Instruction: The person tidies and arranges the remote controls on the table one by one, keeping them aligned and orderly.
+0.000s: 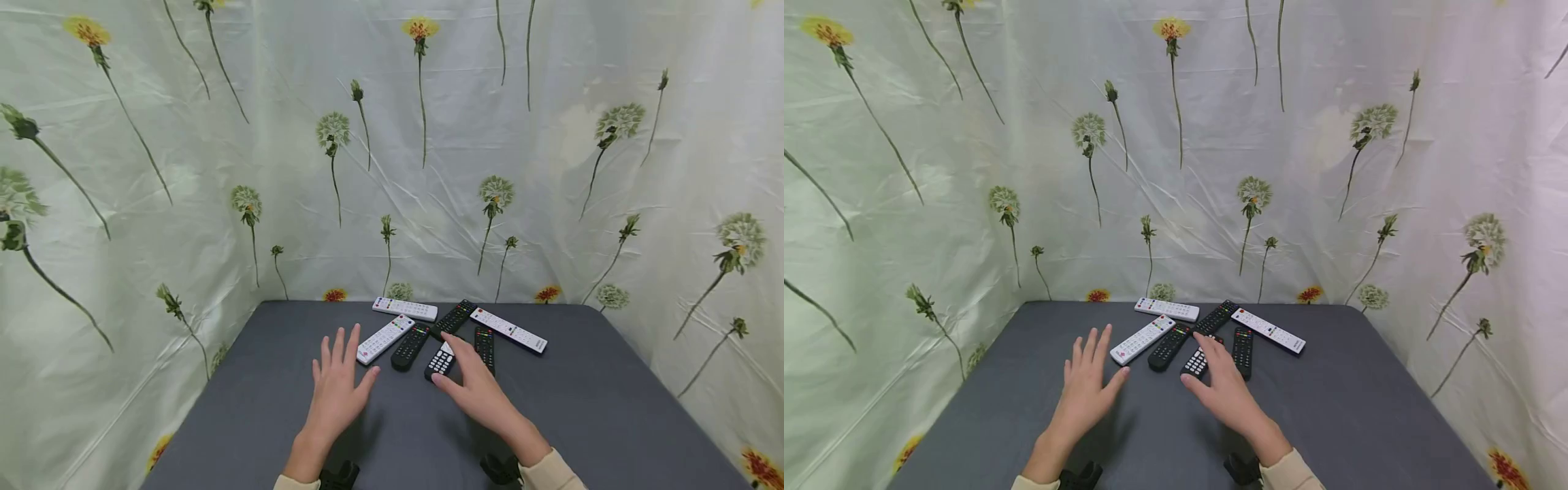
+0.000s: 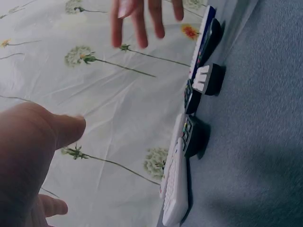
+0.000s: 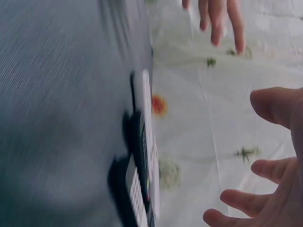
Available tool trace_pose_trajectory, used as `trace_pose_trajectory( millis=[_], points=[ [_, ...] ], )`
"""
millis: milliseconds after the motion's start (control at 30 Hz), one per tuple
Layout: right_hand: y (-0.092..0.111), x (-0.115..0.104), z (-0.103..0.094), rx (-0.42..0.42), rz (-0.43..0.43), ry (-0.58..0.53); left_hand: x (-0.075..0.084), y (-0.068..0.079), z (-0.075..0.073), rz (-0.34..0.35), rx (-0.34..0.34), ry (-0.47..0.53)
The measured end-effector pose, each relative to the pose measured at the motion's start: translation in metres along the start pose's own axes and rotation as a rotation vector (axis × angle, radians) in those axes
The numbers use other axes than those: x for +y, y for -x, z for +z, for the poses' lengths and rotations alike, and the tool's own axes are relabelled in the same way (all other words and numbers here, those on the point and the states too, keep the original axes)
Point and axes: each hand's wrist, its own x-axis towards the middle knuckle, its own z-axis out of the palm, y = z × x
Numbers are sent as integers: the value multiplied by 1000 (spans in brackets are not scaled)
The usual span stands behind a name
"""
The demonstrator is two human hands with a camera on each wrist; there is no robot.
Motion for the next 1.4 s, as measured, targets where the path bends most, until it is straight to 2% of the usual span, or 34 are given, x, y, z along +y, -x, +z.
trace_pose_trajectory(
  millis=[167,300,500,633,833,1133,1233,1400],
  points=[
    [-19,-19,16,-85,47,-188,-9,-13,-2,7,11,35],
    [-34,-30,33,-122,88,-373,-18,-30,0,16,25,121],
    [-54,-37,59,-260,252,-719,-38,-58,17,-92,-23,320],
    [-60,-35,81,-314,343,-891,-54,-70,34,-146,-79,385],
    [-64,-38,109,-275,428,-971,-73,-75,51,-238,-150,511],
    [-73,-48,134,-150,475,-1093,-80,-80,55,-329,-164,754],
    [-74,-50,138,-88,495,-1068,-80,-80,56,-354,-164,758],
    [-77,-48,140,12,536,-1035,-80,-82,54,-349,-175,694]
  ],
)
